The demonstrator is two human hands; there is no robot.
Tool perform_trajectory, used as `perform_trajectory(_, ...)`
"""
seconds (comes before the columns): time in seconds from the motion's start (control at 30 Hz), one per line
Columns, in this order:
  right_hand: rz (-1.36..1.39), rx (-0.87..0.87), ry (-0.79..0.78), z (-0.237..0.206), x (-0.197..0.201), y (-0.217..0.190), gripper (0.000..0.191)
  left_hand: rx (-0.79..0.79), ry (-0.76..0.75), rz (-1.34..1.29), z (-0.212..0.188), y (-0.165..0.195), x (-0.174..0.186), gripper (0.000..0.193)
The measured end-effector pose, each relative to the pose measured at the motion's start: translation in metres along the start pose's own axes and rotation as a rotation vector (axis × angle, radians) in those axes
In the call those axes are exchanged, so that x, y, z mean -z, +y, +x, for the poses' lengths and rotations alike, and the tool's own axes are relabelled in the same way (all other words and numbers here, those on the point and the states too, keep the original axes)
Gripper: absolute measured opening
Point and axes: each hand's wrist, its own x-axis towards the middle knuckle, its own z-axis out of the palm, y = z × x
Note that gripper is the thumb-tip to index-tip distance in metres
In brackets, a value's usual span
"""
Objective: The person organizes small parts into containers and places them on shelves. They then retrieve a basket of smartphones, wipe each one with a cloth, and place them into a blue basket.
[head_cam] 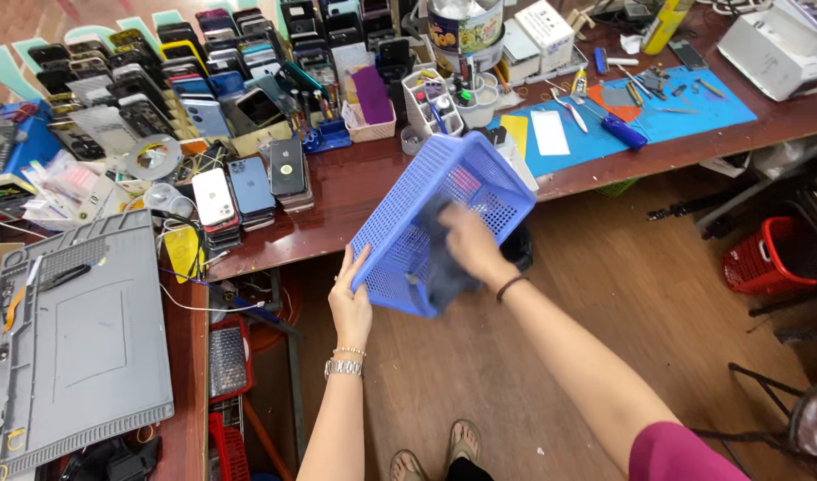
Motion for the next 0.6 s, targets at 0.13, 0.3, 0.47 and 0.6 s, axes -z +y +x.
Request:
perform_trajectory(0.13, -0.175, -0.035, 0.337, -0.005, -0.001, 0.014, 0.055, -0.176, -0.051, 0.182, -0.002, 0.028, -0.01, 0.066)
perform_trajectory(0.3, -0.157, -0.063, -0.206, -0.043, -0.017, 0.018, 0.05, -0.268, -0.101, 0.208, -0.013, 0.063, -0.03, 0.071)
perform_trajectory(0.47, 0.128, -0.299, 0.099, -0.053, -0.023, 0.018, 0.027, -0.674, -0.087, 0.482, -0.021, 0.082, -0.065, 0.07)
perform_trajectory(0.6, 0.034, -0.208, 0.016, -0.065, -0.018, 0.021, 0.039, -0.679, -0.133, 0.467, -0.019, 0.083, -0.077, 0.069)
